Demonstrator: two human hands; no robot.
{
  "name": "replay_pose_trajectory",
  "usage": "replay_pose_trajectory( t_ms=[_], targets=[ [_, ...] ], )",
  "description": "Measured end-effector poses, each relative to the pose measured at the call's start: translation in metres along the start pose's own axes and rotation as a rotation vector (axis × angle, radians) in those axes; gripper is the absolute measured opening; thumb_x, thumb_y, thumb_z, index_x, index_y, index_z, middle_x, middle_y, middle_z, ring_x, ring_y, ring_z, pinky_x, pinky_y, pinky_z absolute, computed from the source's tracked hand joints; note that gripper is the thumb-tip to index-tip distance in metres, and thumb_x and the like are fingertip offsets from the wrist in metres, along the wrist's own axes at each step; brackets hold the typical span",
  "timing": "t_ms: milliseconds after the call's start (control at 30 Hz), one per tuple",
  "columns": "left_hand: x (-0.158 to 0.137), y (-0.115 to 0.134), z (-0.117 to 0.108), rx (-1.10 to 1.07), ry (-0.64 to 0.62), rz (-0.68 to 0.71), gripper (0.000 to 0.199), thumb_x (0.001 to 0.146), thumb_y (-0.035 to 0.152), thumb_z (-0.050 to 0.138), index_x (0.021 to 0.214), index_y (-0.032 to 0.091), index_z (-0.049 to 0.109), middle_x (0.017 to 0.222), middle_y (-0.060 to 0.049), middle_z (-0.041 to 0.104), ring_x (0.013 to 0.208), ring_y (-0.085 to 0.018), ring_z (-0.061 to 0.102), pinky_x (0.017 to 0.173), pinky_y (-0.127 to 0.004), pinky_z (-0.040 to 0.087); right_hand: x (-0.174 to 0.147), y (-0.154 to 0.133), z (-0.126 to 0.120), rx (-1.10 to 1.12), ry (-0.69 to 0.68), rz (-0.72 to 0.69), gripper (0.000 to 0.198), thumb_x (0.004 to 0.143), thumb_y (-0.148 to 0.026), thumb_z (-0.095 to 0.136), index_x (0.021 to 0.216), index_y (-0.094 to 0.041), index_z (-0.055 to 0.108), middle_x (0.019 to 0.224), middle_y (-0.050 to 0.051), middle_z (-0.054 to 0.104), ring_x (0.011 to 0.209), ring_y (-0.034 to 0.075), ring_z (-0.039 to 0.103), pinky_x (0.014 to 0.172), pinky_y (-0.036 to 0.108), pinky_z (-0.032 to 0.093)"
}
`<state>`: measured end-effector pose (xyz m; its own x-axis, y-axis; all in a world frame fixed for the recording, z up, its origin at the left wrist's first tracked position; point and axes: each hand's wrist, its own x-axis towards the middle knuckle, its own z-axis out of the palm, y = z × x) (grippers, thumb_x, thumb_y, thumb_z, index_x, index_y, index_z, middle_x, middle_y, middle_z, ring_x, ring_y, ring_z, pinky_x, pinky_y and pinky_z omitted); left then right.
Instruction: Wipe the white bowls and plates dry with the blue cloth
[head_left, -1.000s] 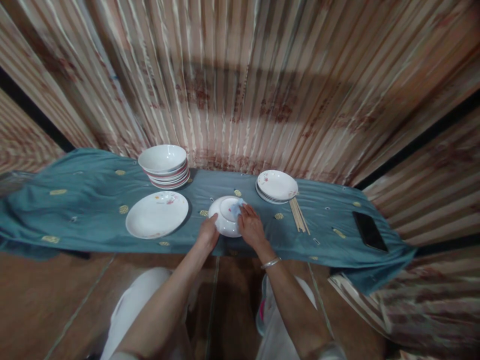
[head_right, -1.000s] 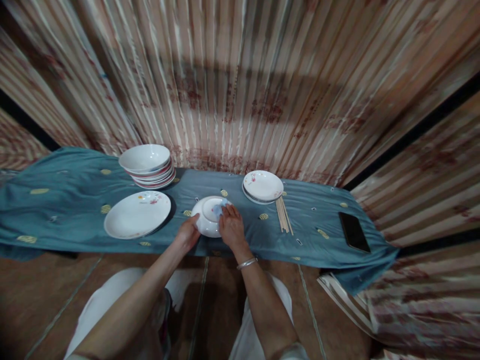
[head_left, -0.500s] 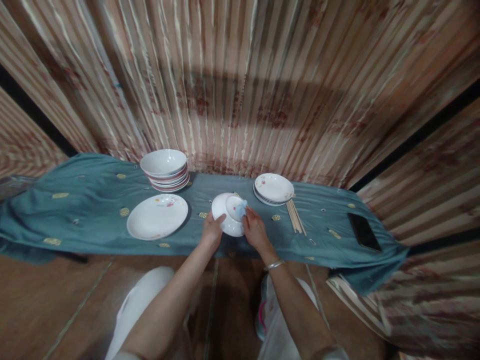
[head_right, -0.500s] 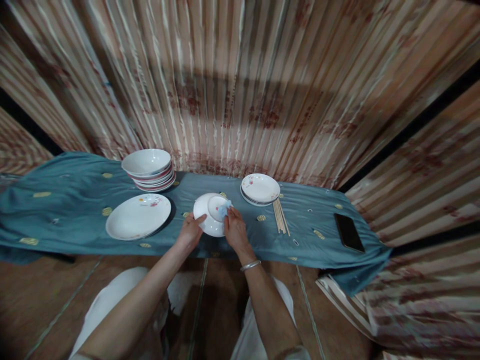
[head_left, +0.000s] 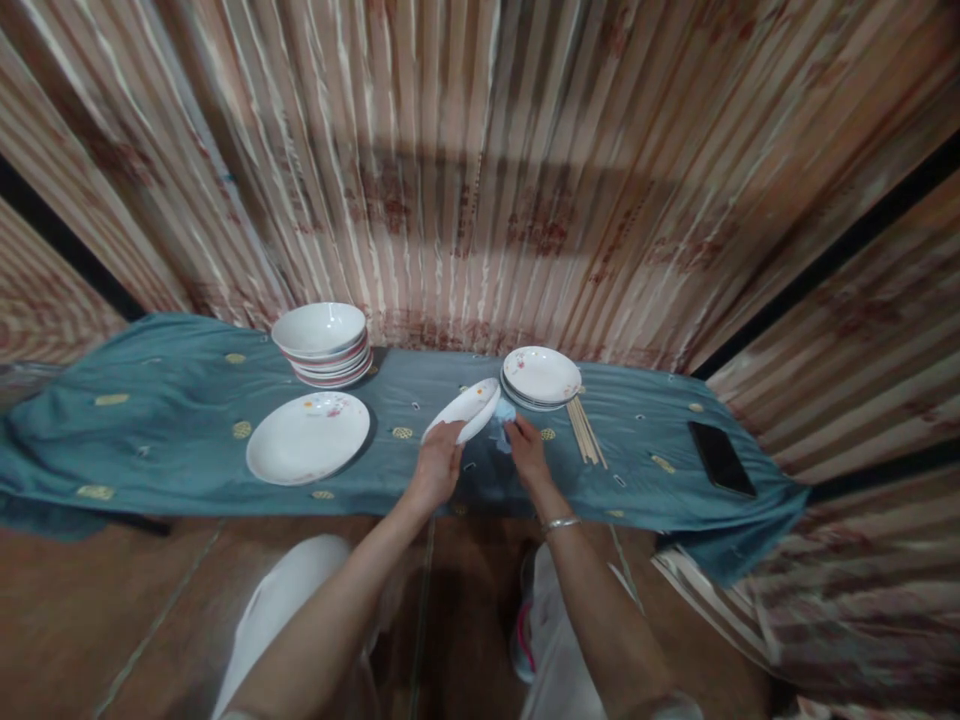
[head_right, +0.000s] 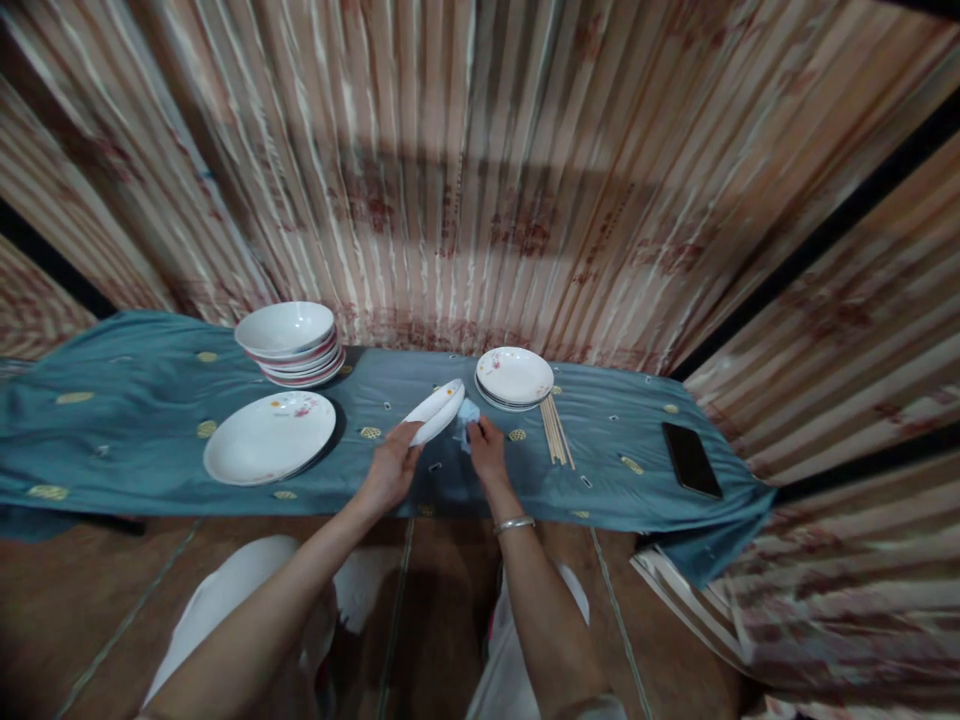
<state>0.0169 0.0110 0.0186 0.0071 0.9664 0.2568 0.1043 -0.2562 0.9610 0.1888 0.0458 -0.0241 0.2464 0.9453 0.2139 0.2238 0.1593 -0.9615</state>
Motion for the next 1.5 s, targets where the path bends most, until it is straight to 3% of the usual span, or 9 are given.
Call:
replay_pose_trajectory(
  t_ms=[100,333,533,633,800,1000,1200,1333,1500],
  targets=[
    [-0.004,-0.013,-0.001,0.140,-0.108,0.090,0.026,0.073,0.008,0.061,0.091,0.024,0.073,0.097,-0.010,0.073,0.106,-0.031,0.061,0.117,-0.047,0.028,0.005,0.003,-0.004,0.049,0.039,0.040,0.032,0.080,-0.048,0.046,0.078,-0.020,0.060,0.065,-0.001,0.058,0.064,0.017,0.052,0.061,0.028,0.044],
    [-0.022,-0.025,-0.009,0.549,-0.414,0.259,0.042,0.075,-0.001,0.045,0.097,0.023,0.072,0.097,-0.009,0.072,0.100,-0.025,0.065,0.121,-0.051,0.019,0.011,0.003,-0.027,-0.159,0.137,-0.054,0.024,0.083,-0.041,0.046,0.069,-0.022,0.054,0.062,-0.002,0.054,0.064,0.017,0.050,0.064,0.029,0.044],
    [-0.029,-0.034,-0.016,0.598,-0.487,0.306,0.035,0.077,0.000,0.045,0.088,0.023,0.069,0.090,-0.004,0.070,0.093,-0.022,0.066,0.122,-0.052,0.015,-0.001,-0.004,-0.024,-0.560,-0.010,-0.233,0.031,0.088,-0.018,0.043,0.110,-0.018,0.064,0.109,0.011,0.073,0.099,0.022,0.066,0.091,0.036,0.050],
    [-0.030,-0.041,-0.020,0.557,-0.464,0.278,0.031,0.075,0.002,0.052,0.090,0.022,0.069,0.105,-0.008,0.072,0.108,-0.025,0.064,0.121,-0.054,0.015,-0.008,-0.006,-0.018,-0.776,-0.139,-0.316,0.036,0.089,-0.009,0.043,0.119,-0.016,0.062,0.126,0.014,0.067,0.117,0.021,0.062,0.103,0.037,0.046],
    [-0.029,-0.041,-0.024,0.478,-0.400,0.195,0.048,0.066,0.013,0.074,0.113,0.019,0.067,0.138,-0.017,0.059,0.136,-0.034,0.046,0.120,-0.058,0.016,-0.013,-0.009,-0.013,-0.990,-0.262,-0.385,0.034,0.087,-0.004,0.048,0.115,-0.010,0.067,0.126,0.017,0.067,0.120,0.022,0.060,0.109,0.035,0.040],
    [-0.025,-0.042,-0.029,0.153,0.025,-0.030,0.063,0.071,0.024,0.075,0.131,0.020,0.056,0.151,-0.015,0.047,0.145,-0.031,0.034,0.121,-0.050,0.018,-0.008,-0.010,-0.006,-1.095,-0.264,-0.415,0.027,0.092,-0.006,0.045,0.100,-0.008,0.071,0.111,0.016,0.071,0.106,0.023,0.061,0.103,0.037,0.039],
    [-0.020,-0.055,-0.027,-0.307,0.272,-0.448,0.059,0.059,0.004,0.073,0.114,0.022,0.064,0.137,-0.010,0.061,0.134,-0.029,0.051,0.115,-0.041,0.034,-0.008,-0.013,0.005,-1.178,-0.254,-0.365,0.028,0.095,-0.010,0.042,0.104,-0.008,0.068,0.111,0.017,0.067,0.101,0.026,0.058,0.097,0.037,0.040],
    [-0.021,-0.046,-0.024,-0.420,0.210,-0.463,0.049,0.057,-0.002,0.066,0.100,0.021,0.069,0.114,-0.006,0.073,0.120,-0.024,0.061,0.111,-0.037,0.039,-0.004,-0.013,0.014,-1.206,-0.262,-0.326,0.033,0.097,-0.011,0.036,0.110,-0.007,0.066,0.118,0.019,0.065,0.106,0.027,0.058,0.098,0.037,0.041],
    [-0.022,-0.037,-0.024,-0.442,0.221,-0.462,0.044,0.057,-0.004,0.064,0.093,0.020,0.071,0.113,-0.005,0.074,0.118,-0.023,0.061,0.113,-0.037,0.035,0.001,-0.005,0.029,-1.150,-0.259,-0.310,0.035,0.096,-0.010,0.038,0.122,-0.006,0.060,0.132,0.023,0.060,0.119,0.026,0.057,0.105,0.038,0.038]
  ],
)
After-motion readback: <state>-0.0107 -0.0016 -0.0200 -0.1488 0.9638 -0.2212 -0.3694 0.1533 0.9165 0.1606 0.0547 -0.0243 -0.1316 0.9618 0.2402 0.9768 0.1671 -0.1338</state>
